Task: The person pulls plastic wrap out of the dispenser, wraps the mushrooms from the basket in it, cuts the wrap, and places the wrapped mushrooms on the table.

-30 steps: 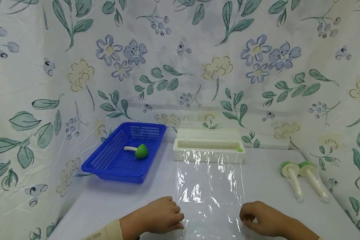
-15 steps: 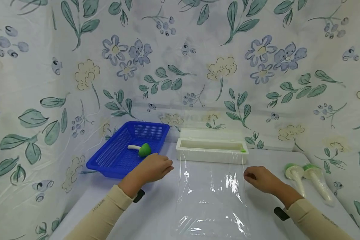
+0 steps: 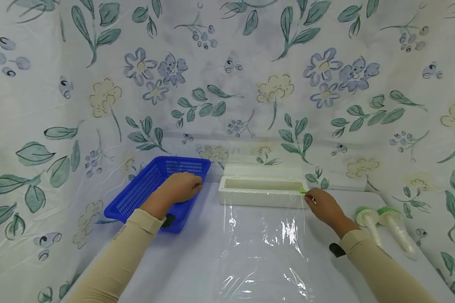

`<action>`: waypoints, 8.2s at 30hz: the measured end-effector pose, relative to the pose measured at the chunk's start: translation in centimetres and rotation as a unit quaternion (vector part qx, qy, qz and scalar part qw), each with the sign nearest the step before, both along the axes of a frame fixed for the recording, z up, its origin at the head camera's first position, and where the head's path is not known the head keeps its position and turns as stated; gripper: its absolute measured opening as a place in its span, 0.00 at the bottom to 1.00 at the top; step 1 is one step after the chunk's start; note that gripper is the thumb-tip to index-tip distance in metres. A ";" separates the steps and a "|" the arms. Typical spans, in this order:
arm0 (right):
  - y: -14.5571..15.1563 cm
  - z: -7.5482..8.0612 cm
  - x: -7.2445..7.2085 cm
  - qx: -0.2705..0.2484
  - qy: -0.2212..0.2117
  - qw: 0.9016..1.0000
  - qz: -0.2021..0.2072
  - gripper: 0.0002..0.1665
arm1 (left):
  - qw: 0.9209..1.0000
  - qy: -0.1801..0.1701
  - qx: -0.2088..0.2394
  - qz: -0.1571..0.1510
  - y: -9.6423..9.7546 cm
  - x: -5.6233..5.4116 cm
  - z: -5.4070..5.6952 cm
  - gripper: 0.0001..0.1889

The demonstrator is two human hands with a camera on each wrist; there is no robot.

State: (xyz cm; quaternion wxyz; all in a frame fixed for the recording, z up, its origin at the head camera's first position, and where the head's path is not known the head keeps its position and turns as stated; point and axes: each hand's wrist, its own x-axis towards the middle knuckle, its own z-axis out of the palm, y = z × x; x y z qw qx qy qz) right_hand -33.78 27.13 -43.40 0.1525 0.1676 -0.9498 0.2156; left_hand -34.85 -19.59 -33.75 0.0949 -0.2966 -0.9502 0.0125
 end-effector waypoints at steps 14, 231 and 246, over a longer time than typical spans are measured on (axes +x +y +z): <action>-0.8 -0.9 -3.7 -0.069 -0.013 0.995 -0.075 0.16 | 0.973 -0.154 0.058 0.161 -6.6 -6.5 -2.2 0.15; -3.3 -4.2 15.5 0.109 0.206 0.933 0.276 0.22 | 0.942 0.199 -0.082 -0.258 10.7 16.2 -12.2 0.13; -4.1 -7.2 17.9 0.185 0.141 0.927 0.293 0.15 | 0.942 0.192 -0.148 -0.230 9.3 18.8 -13.3 0.12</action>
